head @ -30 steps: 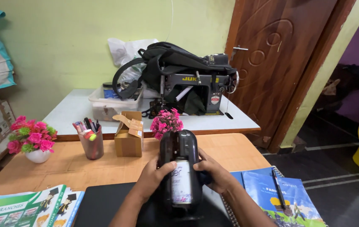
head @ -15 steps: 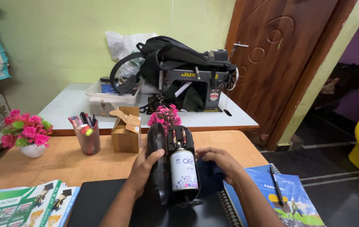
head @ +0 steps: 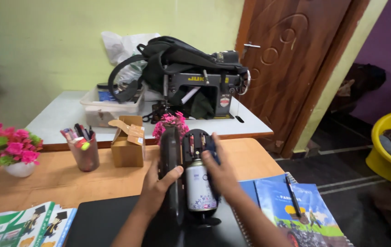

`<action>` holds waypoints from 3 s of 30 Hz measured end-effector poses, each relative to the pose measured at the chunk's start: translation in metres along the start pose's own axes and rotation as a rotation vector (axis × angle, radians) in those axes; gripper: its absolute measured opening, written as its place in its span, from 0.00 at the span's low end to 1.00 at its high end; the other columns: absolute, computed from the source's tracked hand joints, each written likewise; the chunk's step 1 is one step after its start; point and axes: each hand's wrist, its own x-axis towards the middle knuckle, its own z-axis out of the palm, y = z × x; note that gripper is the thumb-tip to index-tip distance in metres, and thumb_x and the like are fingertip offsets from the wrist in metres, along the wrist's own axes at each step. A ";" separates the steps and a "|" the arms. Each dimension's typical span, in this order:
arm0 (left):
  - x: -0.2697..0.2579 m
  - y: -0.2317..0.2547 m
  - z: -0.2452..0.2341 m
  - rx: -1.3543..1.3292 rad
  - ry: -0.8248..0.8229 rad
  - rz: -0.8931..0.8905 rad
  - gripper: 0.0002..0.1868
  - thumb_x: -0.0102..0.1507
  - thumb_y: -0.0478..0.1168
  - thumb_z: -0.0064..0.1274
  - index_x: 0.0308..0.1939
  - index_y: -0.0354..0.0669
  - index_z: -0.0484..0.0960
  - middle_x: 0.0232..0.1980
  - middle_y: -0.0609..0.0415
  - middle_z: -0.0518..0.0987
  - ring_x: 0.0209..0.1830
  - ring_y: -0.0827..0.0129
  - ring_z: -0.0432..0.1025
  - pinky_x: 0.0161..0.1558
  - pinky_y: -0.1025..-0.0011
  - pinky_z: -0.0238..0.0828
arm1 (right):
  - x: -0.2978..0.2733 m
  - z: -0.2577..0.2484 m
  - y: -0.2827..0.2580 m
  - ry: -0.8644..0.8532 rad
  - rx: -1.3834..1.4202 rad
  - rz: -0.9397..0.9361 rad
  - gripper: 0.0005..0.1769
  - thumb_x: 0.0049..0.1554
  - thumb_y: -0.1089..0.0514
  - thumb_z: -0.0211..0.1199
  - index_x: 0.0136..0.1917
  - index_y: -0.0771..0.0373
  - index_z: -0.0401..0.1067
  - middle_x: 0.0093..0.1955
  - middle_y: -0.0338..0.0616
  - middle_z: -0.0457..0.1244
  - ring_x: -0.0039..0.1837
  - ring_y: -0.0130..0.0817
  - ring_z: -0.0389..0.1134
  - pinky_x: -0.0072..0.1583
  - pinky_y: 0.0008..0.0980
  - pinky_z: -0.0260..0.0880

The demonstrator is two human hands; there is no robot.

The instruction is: The person wipes a wooden desk surface with a dark cloth, then picks up a black cylindrical device, opens it to reveal a white canister, and wipes the device's exterior and interior. The person then wipes a closed laptop on the desk.

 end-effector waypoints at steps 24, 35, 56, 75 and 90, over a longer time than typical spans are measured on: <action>0.011 0.000 -0.023 -0.098 0.195 0.021 0.23 0.60 0.46 0.59 0.56 0.39 0.78 0.44 0.55 0.80 0.38 0.72 0.75 0.39 0.73 0.74 | -0.061 0.049 -0.023 0.008 -0.822 -0.548 0.22 0.57 0.41 0.66 0.44 0.63 0.69 0.38 0.53 0.64 0.42 0.56 0.68 0.44 0.49 0.67; 0.010 0.004 -0.029 -0.093 0.177 -0.012 0.25 0.58 0.49 0.59 0.55 0.39 0.78 0.44 0.56 0.80 0.39 0.73 0.76 0.41 0.73 0.75 | -0.030 0.001 -0.051 -0.510 -1.000 -0.480 0.24 0.55 0.42 0.70 0.28 0.61 0.75 0.27 0.49 0.63 0.32 0.47 0.65 0.38 0.43 0.65; 0.007 0.010 -0.033 -0.106 0.040 -0.032 0.27 0.56 0.48 0.58 0.54 0.35 0.76 0.35 0.53 0.77 0.26 0.71 0.72 0.28 0.73 0.71 | -0.006 -0.038 -0.061 -0.561 -0.957 0.079 0.17 0.46 0.49 0.76 0.43 0.63 0.81 0.35 0.46 0.71 0.38 0.33 0.72 0.45 0.34 0.71; -0.001 0.020 -0.027 -0.088 -0.182 0.119 0.38 0.53 0.46 0.59 0.66 0.36 0.71 0.54 0.53 0.77 0.53 0.70 0.72 0.56 0.72 0.69 | -0.002 -0.026 -0.012 -0.288 -0.391 0.146 0.33 0.52 0.71 0.58 0.71 0.60 0.65 0.51 0.44 0.69 0.51 0.29 0.71 0.53 0.30 0.73; -0.001 0.024 -0.023 -0.047 -0.174 0.124 0.40 0.53 0.47 0.60 0.69 0.38 0.71 0.58 0.50 0.77 0.58 0.66 0.71 0.60 0.68 0.67 | 0.006 -0.029 -0.019 0.010 0.147 0.009 0.19 0.56 0.67 0.58 0.61 0.64 0.69 0.49 0.47 0.69 0.47 0.33 0.73 0.50 0.32 0.76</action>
